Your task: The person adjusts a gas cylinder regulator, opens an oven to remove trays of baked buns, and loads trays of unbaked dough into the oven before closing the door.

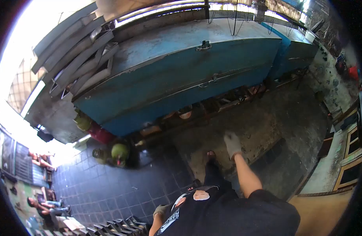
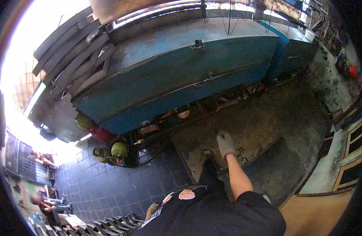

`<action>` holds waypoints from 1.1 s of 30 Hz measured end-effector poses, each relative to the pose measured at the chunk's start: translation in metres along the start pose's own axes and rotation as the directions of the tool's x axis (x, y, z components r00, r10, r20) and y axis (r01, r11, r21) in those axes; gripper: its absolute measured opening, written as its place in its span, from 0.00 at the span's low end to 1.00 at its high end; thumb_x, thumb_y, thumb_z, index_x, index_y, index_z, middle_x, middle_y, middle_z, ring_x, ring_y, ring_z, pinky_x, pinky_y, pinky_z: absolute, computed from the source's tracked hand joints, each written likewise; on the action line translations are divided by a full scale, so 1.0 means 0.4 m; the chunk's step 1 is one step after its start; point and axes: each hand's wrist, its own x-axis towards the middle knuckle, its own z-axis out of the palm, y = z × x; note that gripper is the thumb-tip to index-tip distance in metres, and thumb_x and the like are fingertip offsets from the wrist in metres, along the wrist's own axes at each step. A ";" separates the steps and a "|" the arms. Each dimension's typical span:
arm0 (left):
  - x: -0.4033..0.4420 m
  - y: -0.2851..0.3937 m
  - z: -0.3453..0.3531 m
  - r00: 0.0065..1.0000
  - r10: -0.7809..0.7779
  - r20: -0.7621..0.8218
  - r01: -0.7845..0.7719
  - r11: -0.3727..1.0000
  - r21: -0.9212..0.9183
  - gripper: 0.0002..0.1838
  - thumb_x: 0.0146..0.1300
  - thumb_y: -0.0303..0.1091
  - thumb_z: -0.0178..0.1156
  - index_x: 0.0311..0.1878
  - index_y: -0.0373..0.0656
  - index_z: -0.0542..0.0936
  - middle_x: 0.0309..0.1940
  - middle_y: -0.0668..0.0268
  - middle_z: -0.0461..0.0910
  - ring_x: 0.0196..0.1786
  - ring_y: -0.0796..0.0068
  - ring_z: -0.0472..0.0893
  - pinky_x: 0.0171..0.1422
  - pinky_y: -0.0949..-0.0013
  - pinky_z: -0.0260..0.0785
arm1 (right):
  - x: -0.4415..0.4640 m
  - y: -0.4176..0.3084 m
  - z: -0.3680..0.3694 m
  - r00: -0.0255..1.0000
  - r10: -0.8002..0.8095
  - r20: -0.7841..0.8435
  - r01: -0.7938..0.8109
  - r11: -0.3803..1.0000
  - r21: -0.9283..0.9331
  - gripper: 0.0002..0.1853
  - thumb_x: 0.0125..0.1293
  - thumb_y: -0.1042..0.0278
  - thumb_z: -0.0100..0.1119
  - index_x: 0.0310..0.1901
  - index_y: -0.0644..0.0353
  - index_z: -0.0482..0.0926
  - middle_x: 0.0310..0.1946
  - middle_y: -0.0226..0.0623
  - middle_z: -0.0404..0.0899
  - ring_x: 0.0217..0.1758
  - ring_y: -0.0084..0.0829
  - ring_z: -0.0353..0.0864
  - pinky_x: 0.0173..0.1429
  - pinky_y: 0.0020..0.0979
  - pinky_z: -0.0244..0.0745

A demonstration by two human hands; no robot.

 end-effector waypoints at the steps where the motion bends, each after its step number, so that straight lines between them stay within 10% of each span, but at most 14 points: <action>1: -0.001 0.025 -0.007 0.999 0.001 -0.032 -0.002 0.999 -0.035 0.33 0.71 0.60 0.76 0.67 0.42 0.97 0.63 0.47 0.97 0.66 0.48 0.96 0.71 0.51 0.86 | 0.091 -0.102 -0.020 0.999 -0.032 -0.033 0.036 0.991 0.128 0.34 0.89 0.49 0.63 0.85 0.62 0.82 0.83 0.51 0.84 0.87 0.53 0.81 0.88 0.50 0.76; 7: -0.041 0.332 -0.073 0.993 -0.078 -0.086 0.049 0.954 -0.297 0.19 0.74 0.50 0.73 0.49 0.42 0.93 0.37 0.60 0.91 0.33 0.61 0.89 0.39 0.51 0.82 | 0.568 -0.690 -0.162 0.851 -0.482 -0.208 0.523 0.814 0.252 0.34 0.87 0.49 0.68 0.83 0.63 0.82 0.81 0.51 0.86 0.84 0.52 0.85 0.88 0.49 0.79; 14: 0.178 0.618 0.042 0.972 0.118 -0.201 -0.216 0.785 -0.580 0.18 0.77 0.47 0.73 0.59 0.43 0.89 0.36 0.59 0.88 0.33 0.62 0.88 0.36 0.53 0.82 | 0.915 -1.041 -0.265 0.607 -0.757 -0.240 0.707 0.653 -0.271 0.29 0.81 0.48 0.76 0.73 0.59 0.89 0.67 0.49 0.93 0.73 0.52 0.90 0.89 0.52 0.77; 17: 0.179 0.789 0.055 0.986 -0.125 -0.113 0.004 0.688 -0.726 0.18 0.77 0.43 0.74 0.61 0.44 0.87 0.37 0.58 0.88 0.33 0.61 0.88 0.36 0.53 0.82 | 1.094 -1.030 -0.224 0.546 -0.817 -0.184 0.690 0.564 -0.454 0.24 0.80 0.45 0.77 0.64 0.55 0.93 0.61 0.44 0.94 0.68 0.49 0.92 0.93 0.54 0.69; 24: 0.109 0.871 0.157 0.996 -0.073 -0.040 0.025 0.720 -0.694 0.20 0.75 0.45 0.77 0.62 0.43 0.91 0.44 0.59 0.92 0.38 0.60 0.91 0.40 0.52 0.83 | 1.216 -1.030 -0.302 0.469 -0.861 0.196 0.882 0.468 -0.055 0.14 0.78 0.54 0.81 0.53 0.56 0.95 0.58 0.44 0.97 0.69 0.50 0.92 0.88 0.55 0.76; 31: 0.077 0.877 0.117 0.971 -0.236 -0.046 0.154 0.760 -0.632 0.24 0.78 0.48 0.76 0.66 0.41 0.89 0.44 0.61 0.91 0.38 0.64 0.89 0.39 0.54 0.83 | 1.034 -0.871 -0.281 0.210 -0.957 -0.199 0.950 0.248 -0.189 0.15 0.71 0.52 0.88 0.42 0.49 0.89 0.69 0.34 0.94 0.80 0.48 0.88 0.91 0.58 0.76; 33: 0.082 0.875 0.111 0.937 -0.348 0.013 0.214 0.547 -0.809 0.24 0.78 0.48 0.76 0.67 0.42 0.88 0.41 0.62 0.89 0.37 0.66 0.88 0.38 0.55 0.82 | 0.995 -0.784 -0.274 0.185 -0.966 -0.178 0.940 0.227 -0.254 0.17 0.70 0.48 0.88 0.43 0.46 0.88 0.66 0.33 0.95 0.80 0.46 0.88 0.92 0.60 0.75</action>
